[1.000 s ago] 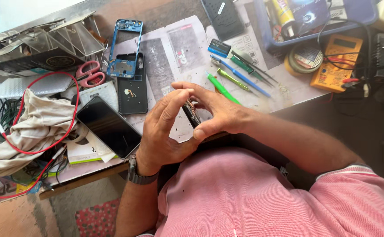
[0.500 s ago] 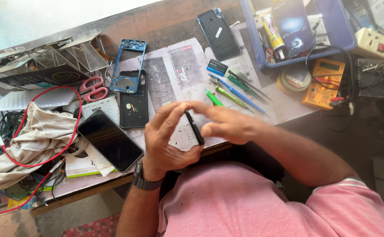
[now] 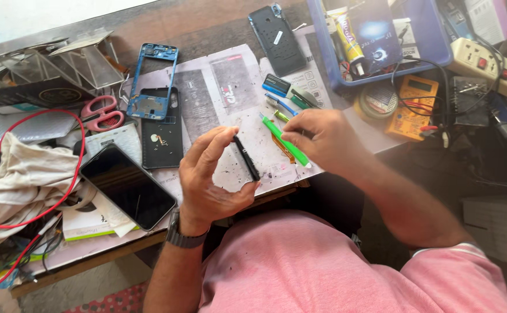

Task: The person disassembles a smartphone by removing screws and separating the back cover. They use a screwdriver, tweezers, and a brush to clean and adjust internal components. The person then uses a SIM card to pry open the device further.

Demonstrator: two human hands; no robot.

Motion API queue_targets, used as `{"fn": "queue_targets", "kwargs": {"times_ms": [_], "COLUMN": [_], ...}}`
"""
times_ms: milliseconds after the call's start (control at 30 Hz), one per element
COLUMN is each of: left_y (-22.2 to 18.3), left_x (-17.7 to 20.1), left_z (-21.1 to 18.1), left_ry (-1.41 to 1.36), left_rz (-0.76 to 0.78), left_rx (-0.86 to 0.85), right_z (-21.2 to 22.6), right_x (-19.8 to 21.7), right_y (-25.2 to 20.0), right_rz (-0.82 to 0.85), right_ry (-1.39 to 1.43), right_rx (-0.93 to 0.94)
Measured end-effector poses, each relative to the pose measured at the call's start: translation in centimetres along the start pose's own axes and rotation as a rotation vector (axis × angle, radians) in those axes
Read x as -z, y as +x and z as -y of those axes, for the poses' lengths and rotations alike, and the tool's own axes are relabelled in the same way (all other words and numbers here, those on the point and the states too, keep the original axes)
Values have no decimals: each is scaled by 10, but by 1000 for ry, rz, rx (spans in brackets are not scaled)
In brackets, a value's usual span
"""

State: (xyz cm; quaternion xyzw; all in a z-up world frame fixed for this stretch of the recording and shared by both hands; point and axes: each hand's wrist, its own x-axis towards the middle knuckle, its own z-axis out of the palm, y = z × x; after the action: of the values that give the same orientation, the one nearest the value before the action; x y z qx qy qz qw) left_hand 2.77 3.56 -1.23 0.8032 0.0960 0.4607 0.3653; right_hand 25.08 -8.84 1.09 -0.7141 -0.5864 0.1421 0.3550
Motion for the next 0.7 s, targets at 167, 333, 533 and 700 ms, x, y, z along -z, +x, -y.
{"fn": "queue_targets", "kwargs": {"times_ms": [167,333,533,700], "left_y": [-6,-9,-6,-6], "left_x": [-3,0,-7,-12], "left_z": [4,9,14,26], "left_ry": [-22,-109,-64,-103], "left_rz": [-6,-37,-51,-83], "left_rx": [23,-15,-17,-61], "right_z": [-2,22,20,15], "right_x": [-25,-38,-33,-10], "right_y": [2,3,0,-7], "right_rz": [15,10,-10,82], "right_ry": [-68,56,7,116], "right_rx": [59,46,163,169]}}
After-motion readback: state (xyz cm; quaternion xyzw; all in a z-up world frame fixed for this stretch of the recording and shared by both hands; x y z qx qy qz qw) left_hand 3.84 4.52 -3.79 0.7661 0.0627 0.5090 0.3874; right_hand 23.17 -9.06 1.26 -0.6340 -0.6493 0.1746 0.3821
